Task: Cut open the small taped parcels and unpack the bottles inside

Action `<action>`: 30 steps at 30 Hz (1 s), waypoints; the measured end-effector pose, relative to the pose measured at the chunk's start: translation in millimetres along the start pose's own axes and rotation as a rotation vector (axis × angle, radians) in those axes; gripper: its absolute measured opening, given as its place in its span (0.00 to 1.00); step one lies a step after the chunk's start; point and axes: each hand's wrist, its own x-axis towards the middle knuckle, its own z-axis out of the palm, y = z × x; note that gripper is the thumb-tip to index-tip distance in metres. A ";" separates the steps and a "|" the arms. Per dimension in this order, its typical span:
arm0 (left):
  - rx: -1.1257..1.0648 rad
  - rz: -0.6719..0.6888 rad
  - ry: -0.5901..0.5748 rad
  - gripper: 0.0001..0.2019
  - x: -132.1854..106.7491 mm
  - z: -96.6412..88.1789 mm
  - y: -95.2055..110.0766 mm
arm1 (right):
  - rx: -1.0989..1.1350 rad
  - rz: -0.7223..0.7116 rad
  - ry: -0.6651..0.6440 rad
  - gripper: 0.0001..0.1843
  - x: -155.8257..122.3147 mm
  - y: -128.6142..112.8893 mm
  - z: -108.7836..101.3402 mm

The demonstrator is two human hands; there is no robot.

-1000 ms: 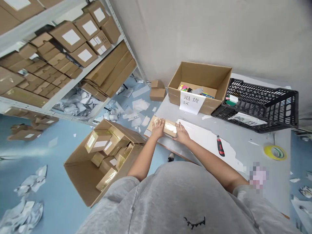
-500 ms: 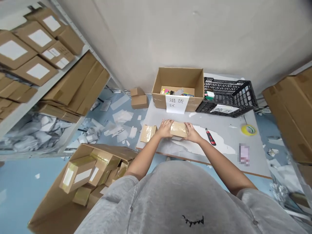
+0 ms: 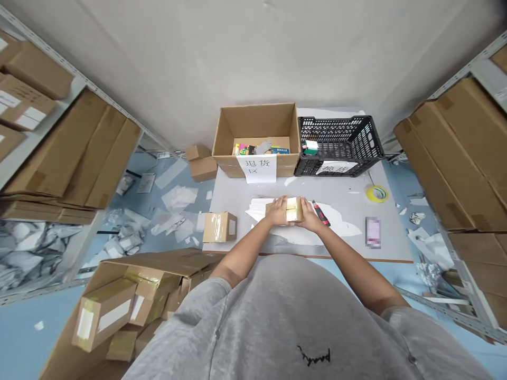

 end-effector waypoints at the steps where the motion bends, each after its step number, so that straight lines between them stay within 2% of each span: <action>1: 0.015 -0.060 -0.023 0.70 -1.8 3.9 -4.1 | 0.027 -0.013 0.001 0.75 -0.1 6.6 -2.0; 4: 0.061 -0.137 -0.048 0.67 -10.2 8.1 -14.2 | 0.107 -0.029 0.021 0.75 -0.8 25.7 -5.8; 8: 0.106 -0.116 0.027 0.60 -14.9 4.1 -14.5 | 0.172 0.005 -0.030 0.70 0.0 43.1 -5.1; 12: 0.115 -0.160 0.033 0.59 -13.1 4.6 -15.9 | 0.118 -0.021 -0.108 0.69 3.7 44.5 0.3; 14: 0.073 -0.180 0.030 0.62 -15.1 10.0 -22.3 | 0.030 -0.032 -0.128 0.65 6.1 42.7 4.1; 16: 0.000 -0.237 0.092 0.67 -20.8 19.2 -30.8 | -0.048 -0.039 -0.127 0.55 8.6 44.4 8.4; 19: -0.194 -0.430 0.287 0.75 -34.6 39.1 -41.8 | -0.057 -0.049 -0.036 0.42 13.0 59.2 14.5; 21: -0.388 -0.538 0.373 0.71 -44.0 53.5 -45.4 | -0.063 0.063 0.074 0.37 15.8 76.4 17.5; 23: -0.570 -0.612 0.418 0.62 -50.2 65.2 -45.9 | -0.128 0.276 0.122 0.34 18.4 95.4 19.4; 26: -0.704 -0.666 0.468 0.47 -50.7 73.6 -42.9 | -0.237 0.482 0.013 0.35 22.8 118.3 21.0; 28: -0.715 -0.681 0.500 0.40 -46.3 74.0 -40.2 | -0.293 0.534 -0.041 0.37 27.2 126.7 22.4; 30: -0.713 -0.689 0.516 0.38 -40.7 73.0 -37.6 | -0.335 0.561 -0.044 0.36 32.6 130.0 24.5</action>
